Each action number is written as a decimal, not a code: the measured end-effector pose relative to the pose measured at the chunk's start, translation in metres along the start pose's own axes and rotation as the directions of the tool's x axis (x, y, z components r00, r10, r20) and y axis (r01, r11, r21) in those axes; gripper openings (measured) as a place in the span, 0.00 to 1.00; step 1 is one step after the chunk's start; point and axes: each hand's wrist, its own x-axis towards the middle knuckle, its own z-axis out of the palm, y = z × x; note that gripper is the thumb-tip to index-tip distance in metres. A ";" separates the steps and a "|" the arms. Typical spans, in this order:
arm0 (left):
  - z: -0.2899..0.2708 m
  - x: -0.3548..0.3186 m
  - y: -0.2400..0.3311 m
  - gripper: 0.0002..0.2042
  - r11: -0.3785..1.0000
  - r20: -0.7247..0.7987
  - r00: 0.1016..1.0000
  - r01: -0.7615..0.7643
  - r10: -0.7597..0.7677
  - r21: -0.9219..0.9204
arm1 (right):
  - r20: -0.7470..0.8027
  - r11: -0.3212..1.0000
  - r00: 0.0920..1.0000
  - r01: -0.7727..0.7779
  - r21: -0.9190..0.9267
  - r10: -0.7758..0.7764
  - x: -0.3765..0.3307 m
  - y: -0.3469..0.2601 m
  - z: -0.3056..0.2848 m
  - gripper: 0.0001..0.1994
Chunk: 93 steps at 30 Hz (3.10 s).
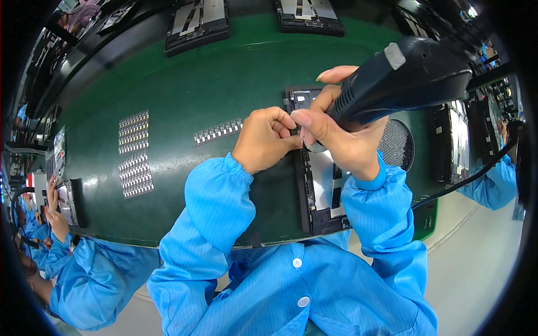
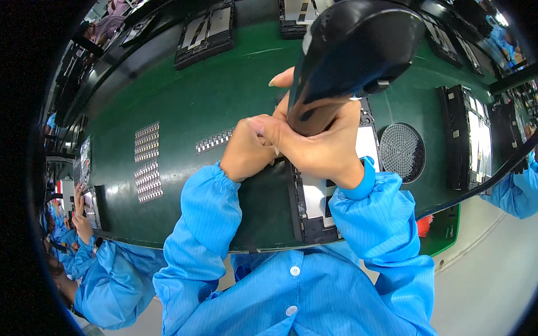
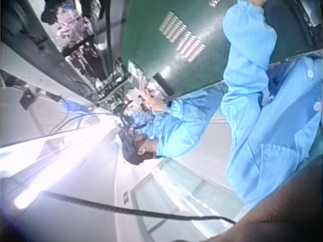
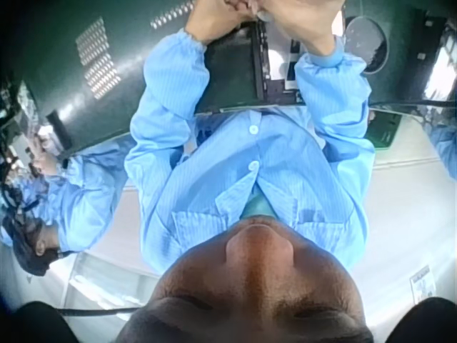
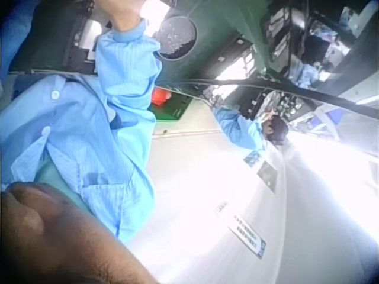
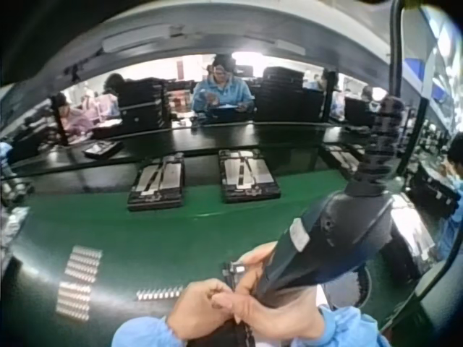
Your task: Assembling internal components and securing parts of tablet-like devices using an electric screwdriver on a production line.
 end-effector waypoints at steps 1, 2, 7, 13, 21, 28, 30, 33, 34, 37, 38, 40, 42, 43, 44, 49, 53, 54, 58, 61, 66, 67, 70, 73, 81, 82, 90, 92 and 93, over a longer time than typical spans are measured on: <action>0.000 0.000 0.000 0.13 1.000 0.004 1.000 -0.001 0.001 0.010 | -0.003 1.000 1.000 0.003 -0.015 -0.003 0.000 0.001 0.000 0.23; -0.001 0.001 -0.001 0.13 1.000 0.001 1.000 -0.002 0.002 0.008 | -0.006 1.000 1.000 0.006 -0.030 -0.006 0.000 0.001 0.000 0.23; -0.001 0.001 -0.001 0.12 0.999 0.018 0.999 0.044 -0.044 -0.027 | -0.001 1.000 1.000 0.009 -0.015 -0.009 -0.001 0.000 0.001 0.22; -0.005 0.003 -0.007 0.10 0.992 0.040 0.997 0.075 -0.071 -0.106 | 0.055 0.997 0.997 0.052 -0.057 -0.048 -0.003 0.006 0.004 0.20; -0.004 0.009 -0.009 0.07 0.994 0.074 0.997 -0.005 0.013 -0.110 | 0.252 0.962 0.958 0.190 -0.194 -0.139 -0.001 -0.004 0.005 0.20; -0.003 -0.002 0.009 0.08 0.964 0.003 0.974 -0.225 0.228 -0.145 | 0.015 0.997 1.000 0.006 -0.073 -0.005 -0.016 0.016 0.005 0.21; -0.007 -0.004 0.024 0.10 0.987 0.082 0.984 0.161 -0.161 0.006 | 0.039 0.999 0.999 0.013 -0.031 -0.011 -0.005 -0.004 -0.010 0.23; -0.008 -0.007 0.020 0.13 0.972 0.075 0.974 0.221 -0.215 -0.086 | -0.222 0.991 0.967 0.117 -0.064 -0.128 -0.007 -0.039 -0.049 0.22; -0.007 -0.007 0.023 0.14 0.970 0.074 0.973 0.224 -0.217 -0.090 | -0.331 0.979 0.936 0.165 0.119 -0.118 -0.015 -0.039 -0.067 0.20; -0.005 -0.003 0.020 0.15 0.974 0.073 0.977 0.207 -0.202 -0.086 | -0.448 0.992 0.889 0.122 0.039 -0.092 -0.027 -0.034 -0.120 0.18; -0.005 -0.004 0.022 0.15 0.975 0.080 0.976 0.211 -0.205 -0.077 | -0.465 0.995 0.882 0.098 0.020 -0.078 -0.031 -0.026 -0.127 0.18; -0.007 -0.005 0.026 0.13 0.966 0.102 0.961 0.259 -0.257 -0.006 | -0.491 0.997 0.869 0.074 0.004 -0.062 -0.036 -0.015 -0.134 0.18; -0.010 -0.004 0.025 0.13 0.963 0.122 0.956 0.270 -0.267 -0.008 | -0.509 0.997 0.860 0.012 -0.074 -0.048 -0.036 -0.007 -0.135 0.17; -0.011 -0.004 0.025 0.13 0.961 0.137 0.952 0.278 -0.272 -0.020 | -0.518 0.997 0.854 0.008 -0.071 -0.044 -0.036 -0.005 -0.135 0.17; -0.012 -0.004 0.023 0.12 0.961 0.153 0.951 0.275 -0.267 -0.033 | -0.504 0.996 0.861 0.019 -0.085 -0.060 -0.035 -0.004 -0.136 0.17; -0.008 -0.002 0.027 0.10 0.958 0.164 0.948 0.284 -0.274 -0.040 | -0.507 0.993 0.860 -0.002 -0.114 -0.057 -0.030 0.000 -0.144 0.15; -0.012 -0.002 0.025 0.07 0.957 0.183 0.944 0.287 -0.275 -0.039 | -0.462 0.980 0.886 -0.061 -0.191 -0.035 -0.035 0.002 -0.146 0.17; -0.012 -0.002 0.024 0.07 0.958 0.186 0.944 0.286 -0.274 -0.038 | -0.454 0.982 0.890 -0.061 -0.177 -0.026 -0.035 0.002 -0.145 0.17; -0.019 -0.004 0.022 0.05 0.956 0.226 0.935 0.289 -0.272 -0.044 | -0.419 0.977 0.906 -0.026 -0.210 -0.066 -0.035 0.003 -0.144 0.16; -0.024 -0.008 0.020 0.04 0.955 0.223 0.934 0.295 -0.278 -0.046 | -0.475 0.993 0.880 -0.031 -0.113 -0.026 -0.032 0.006 -0.135 0.13; -0.022 -0.004 0.018 0.05 0.957 0.276 0.927 0.284 -0.256 -0.066 | -0.539 0.975 0.837 -0.036 -0.219 -0.091 -0.032 -0.019 -0.124 0.17; -0.018 0.000 0.020 0.06 0.957 0.315 0.917 0.280 -0.244 -0.074 | -0.485 0.980 0.863 0.054 -0.193 -0.143 -0.031 -0.029 -0.124 0.19; -0.022 -0.002 0.018 0.06 0.948 0.308 0.917 0.300 -0.255 -0.108 | -0.347 0.996 0.934 0.090 0.008 -0.082 -0.013 -0.046 -0.076 0.20; -0.027 -0.007 0.018 0.06 0.943 0.282 0.924 0.305 -0.259 -0.136 | -0.067 0.994 0.995 0.071 -0.078 -0.076 0.005 -0.038 -0.035 0.20; -0.029 -0.010 0.011 0.06 0.955 0.283 0.940 0.245 -0.191 -0.169 | -0.092 0.997 0.994 -0.050 0.057 0.055 0.014 -0.001 0.013 0.15; -0.029 -0.010 0.010 0.06 0.953 0.285 0.939 0.246 -0.190 -0.175 | -0.095 0.997 0.994 -0.052 0.054 0.057 0.014 0.001 0.013 0.15; -0.030 -0.009 0.007 0.05 0.946 0.288 0.941 0.244 -0.177 -0.216 | -0.087 0.997 0.996 -0.030 0.072 0.036 0.016 0.008 0.014 0.16; -0.030 -0.009 0.008 0.05 0.946 0.286 0.940 0.250 -0.185 -0.209 | -0.089 0.999 0.995 -0.034 0.039 0.037 0.016 0.009 0.013 0.16; -0.030 -0.010 0.009 0.05 0.946 0.280 0.940 0.256 -0.194 -0.202 | -0.087 0.999 0.996 -0.033 0.039 0.036 0.016 0.010 0.013 0.16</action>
